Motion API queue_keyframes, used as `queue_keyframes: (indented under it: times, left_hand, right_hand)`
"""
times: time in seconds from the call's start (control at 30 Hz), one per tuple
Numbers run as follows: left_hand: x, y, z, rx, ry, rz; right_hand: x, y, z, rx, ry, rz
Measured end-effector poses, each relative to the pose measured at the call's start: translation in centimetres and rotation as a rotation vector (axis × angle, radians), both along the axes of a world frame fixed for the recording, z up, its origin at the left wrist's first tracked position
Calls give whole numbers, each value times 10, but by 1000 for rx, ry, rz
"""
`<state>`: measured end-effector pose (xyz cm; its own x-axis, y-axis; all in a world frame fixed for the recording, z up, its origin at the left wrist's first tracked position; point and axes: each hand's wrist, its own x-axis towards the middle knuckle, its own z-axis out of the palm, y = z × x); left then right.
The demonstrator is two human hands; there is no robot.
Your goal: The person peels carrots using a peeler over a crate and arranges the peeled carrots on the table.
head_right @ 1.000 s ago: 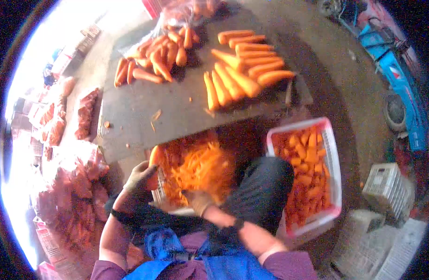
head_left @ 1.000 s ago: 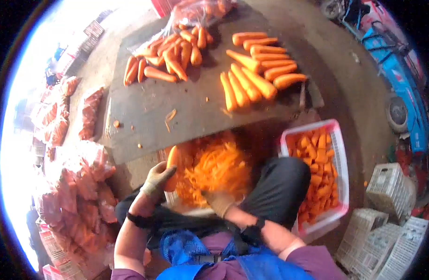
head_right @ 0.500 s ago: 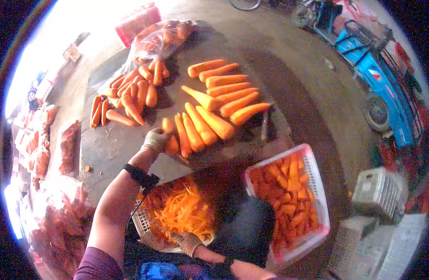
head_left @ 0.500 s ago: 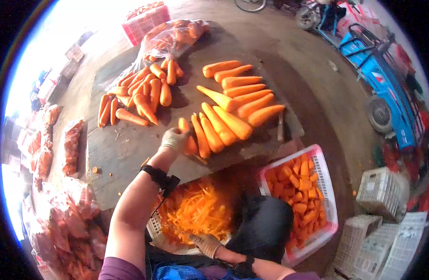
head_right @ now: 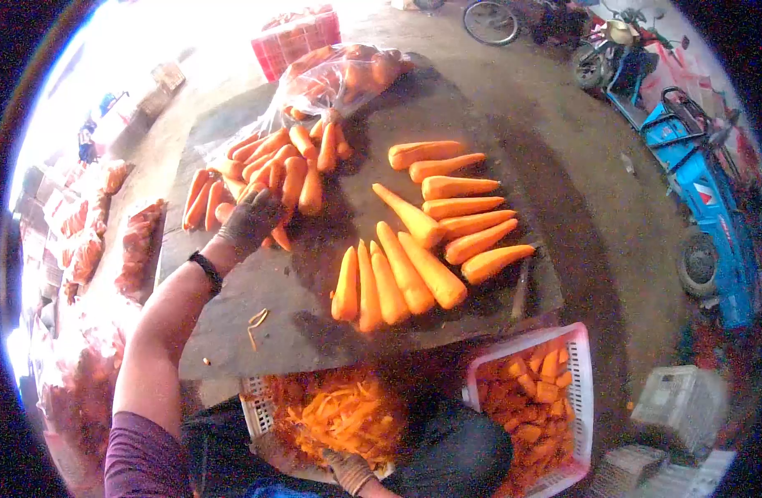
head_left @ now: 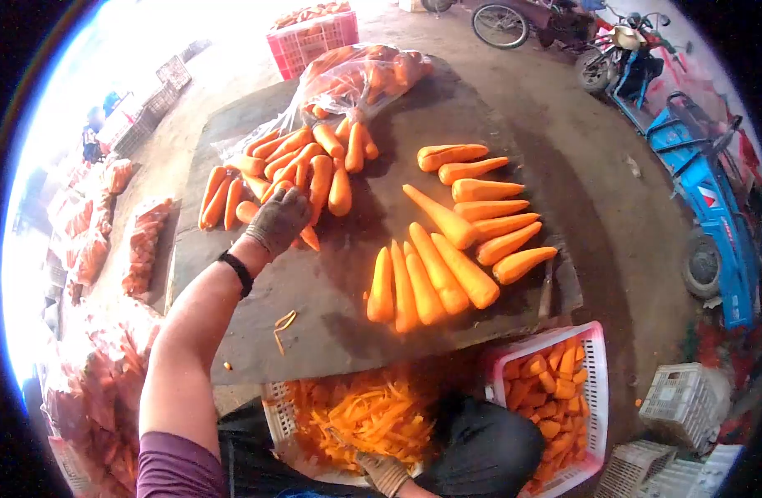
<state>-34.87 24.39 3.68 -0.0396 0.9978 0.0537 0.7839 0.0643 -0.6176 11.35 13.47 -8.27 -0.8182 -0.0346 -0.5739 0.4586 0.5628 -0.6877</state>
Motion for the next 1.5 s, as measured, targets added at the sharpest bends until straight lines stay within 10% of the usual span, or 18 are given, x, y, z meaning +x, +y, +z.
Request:
queue_keyframes:
  times: [0.2,0.3,0.63,0.67,0.87,1.0,1.1,1.5]
  left_hand:
    - [22,-30,43,140,-499,-45]
    - [73,-82,74,299,-823,109]
    - [258,-324,99,451,-1798,952]
    - [277,-335,101,482,-1953,1072]
    - [354,-340,35,1037,-2920,1197]
    - [365,-317,-6,1027,-3065,1087]
    - [368,-296,-29,1224,-3110,1094]
    - [351,-285,-67,1403,-3182,1255]
  right_hand:
    - [-10,-7,19,-501,5,-592]
    - [3,-29,-34,81,336,-189]
    - [0,-21,6,-56,264,-223]
    - [-2,-21,14,-225,-68,-336]
    - [12,-28,-21,22,342,-198]
    - [21,-22,31,422,742,55]
    - [16,-24,60,-149,128,-438]
    - [16,-40,62,-26,278,-227]
